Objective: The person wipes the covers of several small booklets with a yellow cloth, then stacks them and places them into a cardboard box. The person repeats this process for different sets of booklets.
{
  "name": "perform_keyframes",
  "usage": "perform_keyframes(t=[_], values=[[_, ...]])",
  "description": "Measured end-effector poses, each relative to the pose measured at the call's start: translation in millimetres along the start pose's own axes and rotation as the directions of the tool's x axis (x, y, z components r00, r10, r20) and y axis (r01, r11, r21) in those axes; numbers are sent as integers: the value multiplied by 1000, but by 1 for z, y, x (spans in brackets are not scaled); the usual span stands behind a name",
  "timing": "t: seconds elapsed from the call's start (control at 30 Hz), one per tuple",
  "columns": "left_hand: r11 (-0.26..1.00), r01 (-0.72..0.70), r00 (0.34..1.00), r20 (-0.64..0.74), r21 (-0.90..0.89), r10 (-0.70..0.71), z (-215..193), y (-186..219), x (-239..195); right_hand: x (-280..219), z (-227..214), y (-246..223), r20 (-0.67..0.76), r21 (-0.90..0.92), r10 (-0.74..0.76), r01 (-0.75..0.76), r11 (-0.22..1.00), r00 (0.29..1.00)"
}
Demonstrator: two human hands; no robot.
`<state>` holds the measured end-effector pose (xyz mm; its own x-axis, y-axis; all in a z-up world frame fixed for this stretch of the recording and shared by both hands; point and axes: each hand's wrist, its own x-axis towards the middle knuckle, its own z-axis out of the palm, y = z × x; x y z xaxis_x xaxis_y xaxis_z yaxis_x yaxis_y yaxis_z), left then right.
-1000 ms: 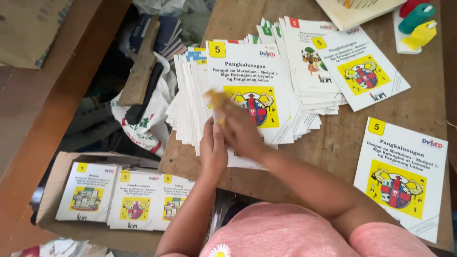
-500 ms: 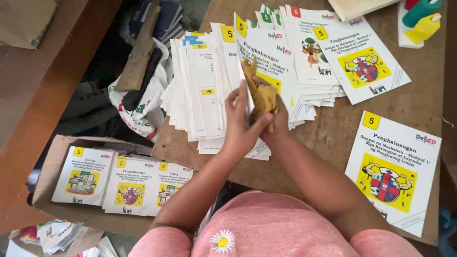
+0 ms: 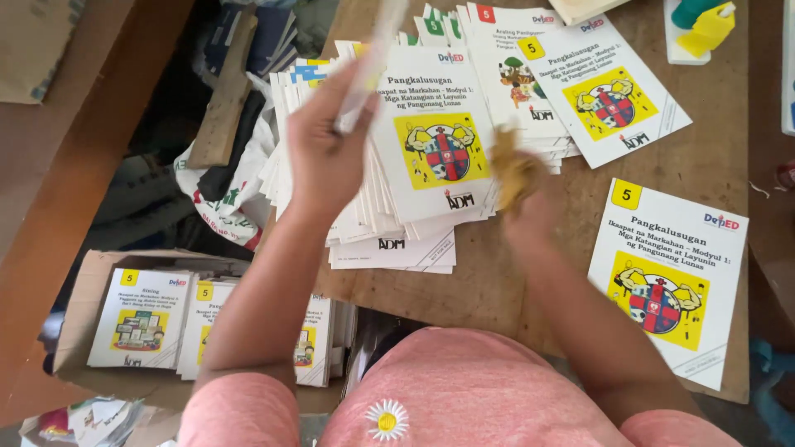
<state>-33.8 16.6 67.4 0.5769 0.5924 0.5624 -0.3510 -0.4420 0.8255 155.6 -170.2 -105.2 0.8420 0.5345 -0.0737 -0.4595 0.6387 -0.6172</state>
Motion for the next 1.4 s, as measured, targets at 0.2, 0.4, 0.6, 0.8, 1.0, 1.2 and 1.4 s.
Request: perform_keyframes(t=[0.2,0.4,0.6,0.8,1.0,1.2,1.4], values=[[701,-533,792,571,473,216,-1,-110,-74,21,-8,33,358,-325,-17,142,935,934],[661,-454,866,471,598,169,-9,-138,-131,56,22,58,745,-658,81,749,-73,662],[711,-386,893,431,587,129,-9,-132,-128,104,59,90,648,-751,77,653,-100,758],[661,-361,916,384,658,118,-11,-129,-135,96,98,119,905,-399,176,917,25,388],[641,-272,960,246,718,132,-5,-151,-139,105,54,76,456,-880,139,469,-80,879],[490,-374,924,269,787,271,-11,-135,-137,-40,41,57,719,-687,149,726,9,679],[537,-588,809,422,605,410,-40,-48,-75,59,-23,21,395,-913,-9,391,-113,919]])
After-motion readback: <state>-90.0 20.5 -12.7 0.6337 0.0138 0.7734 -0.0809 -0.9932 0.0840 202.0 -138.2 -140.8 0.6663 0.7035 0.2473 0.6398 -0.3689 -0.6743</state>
